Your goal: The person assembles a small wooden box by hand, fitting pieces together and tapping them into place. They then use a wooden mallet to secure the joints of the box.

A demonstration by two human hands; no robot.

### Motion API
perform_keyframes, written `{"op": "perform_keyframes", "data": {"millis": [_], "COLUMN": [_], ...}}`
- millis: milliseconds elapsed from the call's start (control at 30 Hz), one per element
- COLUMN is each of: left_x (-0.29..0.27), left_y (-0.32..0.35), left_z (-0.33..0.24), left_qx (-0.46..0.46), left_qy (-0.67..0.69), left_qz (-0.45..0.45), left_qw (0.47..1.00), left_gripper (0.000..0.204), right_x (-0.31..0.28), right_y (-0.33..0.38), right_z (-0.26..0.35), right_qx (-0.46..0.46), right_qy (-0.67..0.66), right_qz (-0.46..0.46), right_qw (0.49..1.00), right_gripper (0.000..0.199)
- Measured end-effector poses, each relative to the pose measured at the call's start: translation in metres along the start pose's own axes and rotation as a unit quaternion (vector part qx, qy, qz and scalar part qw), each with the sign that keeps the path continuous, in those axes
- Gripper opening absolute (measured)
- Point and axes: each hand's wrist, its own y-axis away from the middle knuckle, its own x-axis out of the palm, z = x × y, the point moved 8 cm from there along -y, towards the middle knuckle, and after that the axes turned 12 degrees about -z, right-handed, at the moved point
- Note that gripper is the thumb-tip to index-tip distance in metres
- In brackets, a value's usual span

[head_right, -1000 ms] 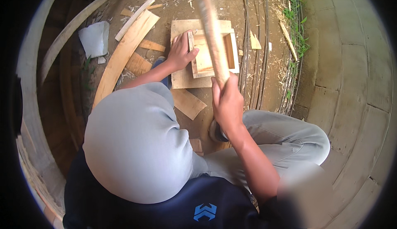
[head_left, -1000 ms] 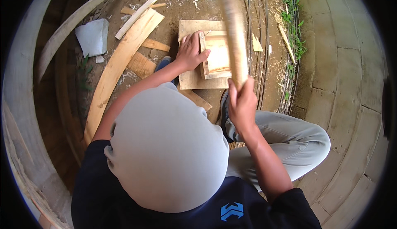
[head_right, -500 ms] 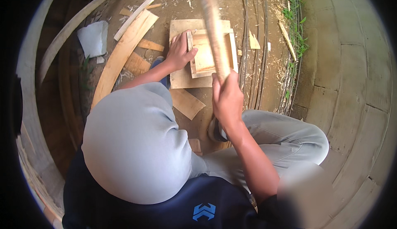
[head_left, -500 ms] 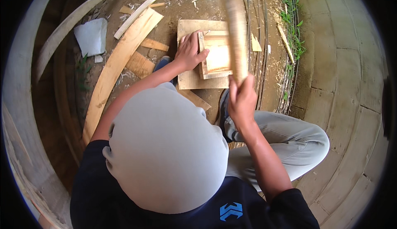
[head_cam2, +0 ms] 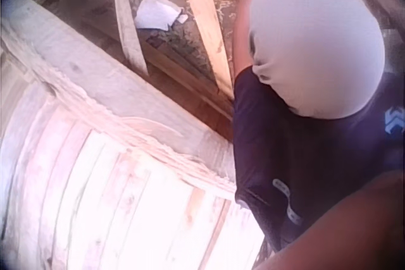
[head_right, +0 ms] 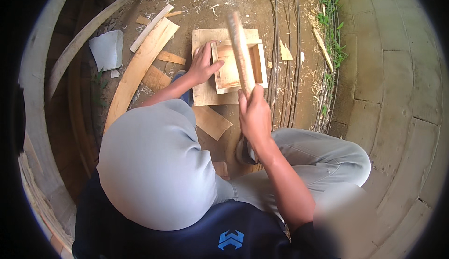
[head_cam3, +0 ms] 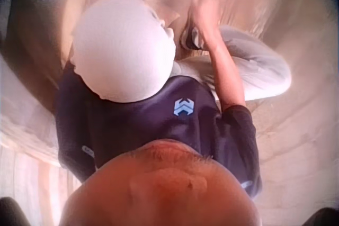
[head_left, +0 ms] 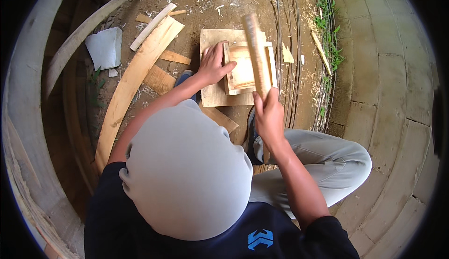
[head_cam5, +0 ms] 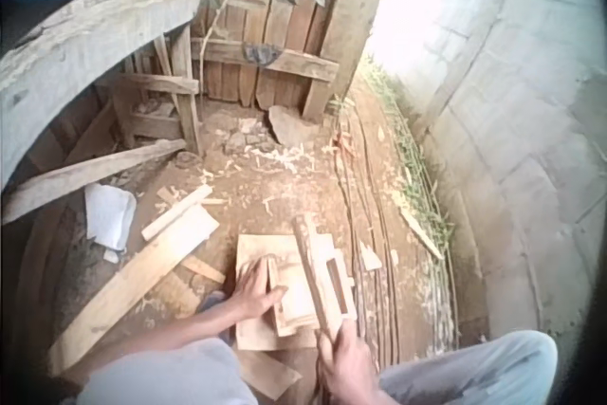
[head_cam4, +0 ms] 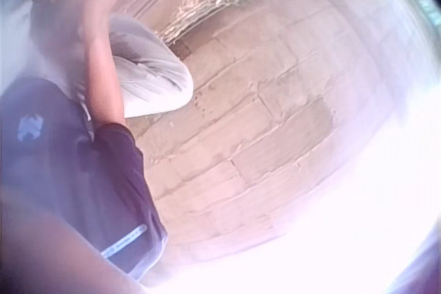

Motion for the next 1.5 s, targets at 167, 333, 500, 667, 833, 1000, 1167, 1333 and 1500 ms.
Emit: {"op": "perform_keyframes", "data": {"millis": [167, 333, 500, 667, 833, 1000, 1167, 1333, 1500], "left_x": [-0.017, -0.025, -0.022, -0.019, -0.015, -0.015, -0.017, -0.021, -0.020], "left_y": [-0.022, -0.024, -0.025, -0.021, -0.018, -0.018, -0.016, -0.015, -0.016], "left_z": [-0.017, -0.038, -0.031, -0.032, -0.037, -0.036, -0.039, -0.037, -0.039], "left_qx": [-0.042, 0.063, 0.028, 0.017, 0.013, -0.002, 0.008, 0.020, 0.017], "left_qy": [0.115, 0.055, 0.052, 0.028, 0.047, 0.041, 0.031, -0.001, 0.032], "left_qz": [-0.034, -0.025, -0.025, -0.076, -0.153, -0.159, -0.174, -0.191, -0.173], "left_qw": [0.992, 0.996, 0.998, 0.997, 0.987, 0.986, 0.984, 0.981, 0.984], "left_gripper": [0.047, 0.034, 0.029, 0.025, 0.018, 0.016, 0.016, 0.018, 0.018], "right_x": [-0.029, -0.029, -0.025, -0.013, -0.001, 0.001, 0.002, -0.001, -0.029], "right_y": [-0.012, -0.017, -0.015, -0.009, -0.003, 0.001, 0.001, 0.001, -0.004], "right_z": [0.010, -0.008, -0.009, -0.007, -0.006, 0.002, 0.004, 0.010, 0.042], "right_qx": [0.040, 0.128, 0.147, 0.144, 0.127, 0.111, 0.088, 0.048, -0.036], "right_qy": [-0.107, -0.182, -0.207, -0.174, -0.126, -0.115, -0.071, -0.018, -0.085], "right_qz": [-0.085, -0.092, -0.077, -0.022, 0.035, 0.052, 0.069, 0.076, -0.027], "right_qw": [0.990, 0.971, 0.964, 0.974, 0.983, 0.986, 0.991, 0.996, 0.995], "right_gripper": [0.025, 0.030, 0.030, 0.028, 0.029, 0.028, 0.029, 0.028, 0.027]}}
